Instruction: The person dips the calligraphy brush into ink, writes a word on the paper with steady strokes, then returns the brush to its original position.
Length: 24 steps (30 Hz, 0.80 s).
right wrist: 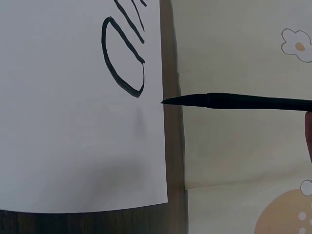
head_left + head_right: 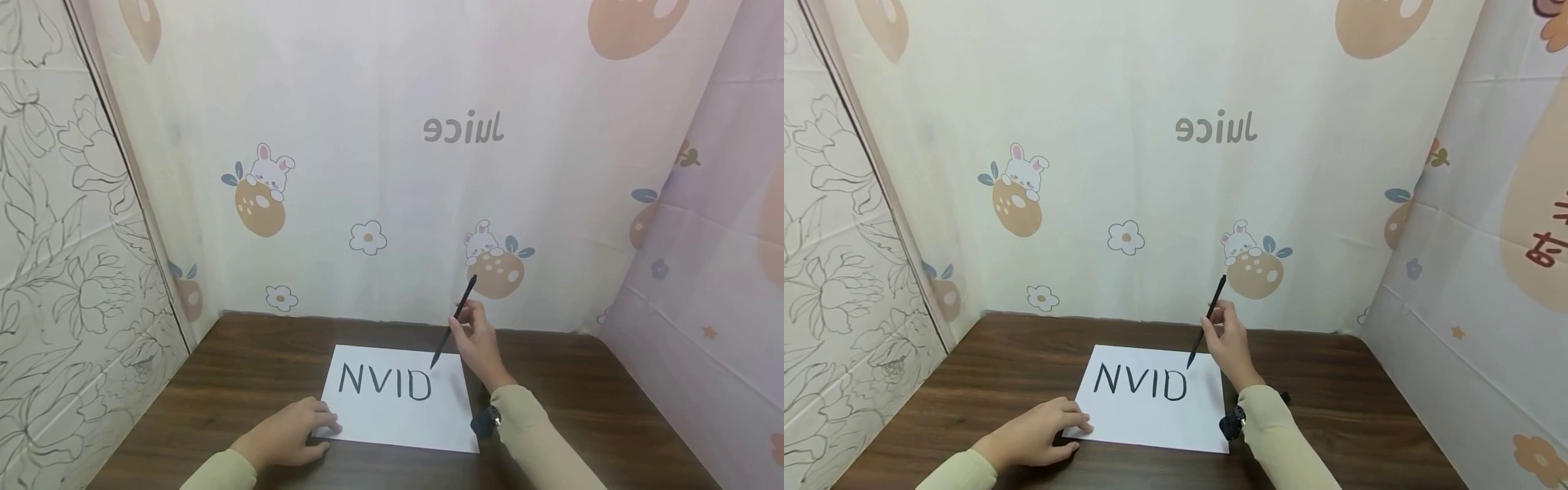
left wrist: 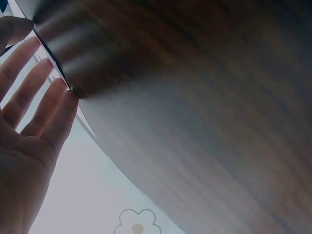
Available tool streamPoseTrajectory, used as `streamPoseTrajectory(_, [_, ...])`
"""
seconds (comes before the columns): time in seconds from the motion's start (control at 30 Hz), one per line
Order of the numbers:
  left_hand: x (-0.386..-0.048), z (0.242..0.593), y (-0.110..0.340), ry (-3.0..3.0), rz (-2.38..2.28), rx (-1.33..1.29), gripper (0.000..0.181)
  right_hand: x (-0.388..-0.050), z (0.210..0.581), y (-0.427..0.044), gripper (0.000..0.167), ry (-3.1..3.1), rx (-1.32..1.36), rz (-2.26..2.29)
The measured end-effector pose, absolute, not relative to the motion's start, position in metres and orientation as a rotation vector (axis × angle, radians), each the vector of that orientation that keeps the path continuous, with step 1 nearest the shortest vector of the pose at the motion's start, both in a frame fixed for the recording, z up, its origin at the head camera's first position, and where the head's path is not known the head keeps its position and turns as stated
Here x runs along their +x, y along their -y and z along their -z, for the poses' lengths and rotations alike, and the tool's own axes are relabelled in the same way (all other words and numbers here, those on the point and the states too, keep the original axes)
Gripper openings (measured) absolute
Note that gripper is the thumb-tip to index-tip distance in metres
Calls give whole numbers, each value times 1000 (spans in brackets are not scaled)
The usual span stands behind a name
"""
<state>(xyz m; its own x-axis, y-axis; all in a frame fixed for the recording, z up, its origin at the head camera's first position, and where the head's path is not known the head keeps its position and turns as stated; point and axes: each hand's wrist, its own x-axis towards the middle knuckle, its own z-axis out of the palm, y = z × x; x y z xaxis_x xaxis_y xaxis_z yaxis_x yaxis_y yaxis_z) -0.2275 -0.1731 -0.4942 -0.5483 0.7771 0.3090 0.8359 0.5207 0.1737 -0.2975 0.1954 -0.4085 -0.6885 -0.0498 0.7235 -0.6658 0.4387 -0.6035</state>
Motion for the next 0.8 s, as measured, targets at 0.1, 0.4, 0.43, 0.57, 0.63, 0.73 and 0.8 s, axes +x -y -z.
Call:
streamPoseTrajectory(0.1, [-227,493,173,2567,460,-1384,22,-298,409,-197,33,2069,607,-1266])
streamPoseTrajectory(0.4, [-227,491,172,2566,467,-1384,21,-300,412,-202,32,2081,618,-1240])
streamPoseTrajectory(0.43, [-227,491,172,2558,465,-1384,21,-299,412,-202,32,2082,619,-1242])
streamPoseTrajectory(0.57, [-227,491,172,2543,467,-1388,21,-299,413,-204,32,2100,609,-1218])
streamPoseTrajectory(0.63, [-226,491,172,2544,468,-1387,21,-299,414,-205,32,2102,596,-1205])
streamPoseTrajectory(0.73, [-226,491,172,2549,466,-1383,22,-299,415,-206,32,2092,579,-1205])
streamPoseTrajectory(0.8, [-226,491,172,2557,469,-1377,22,-299,415,-207,33,2087,576,-1217])
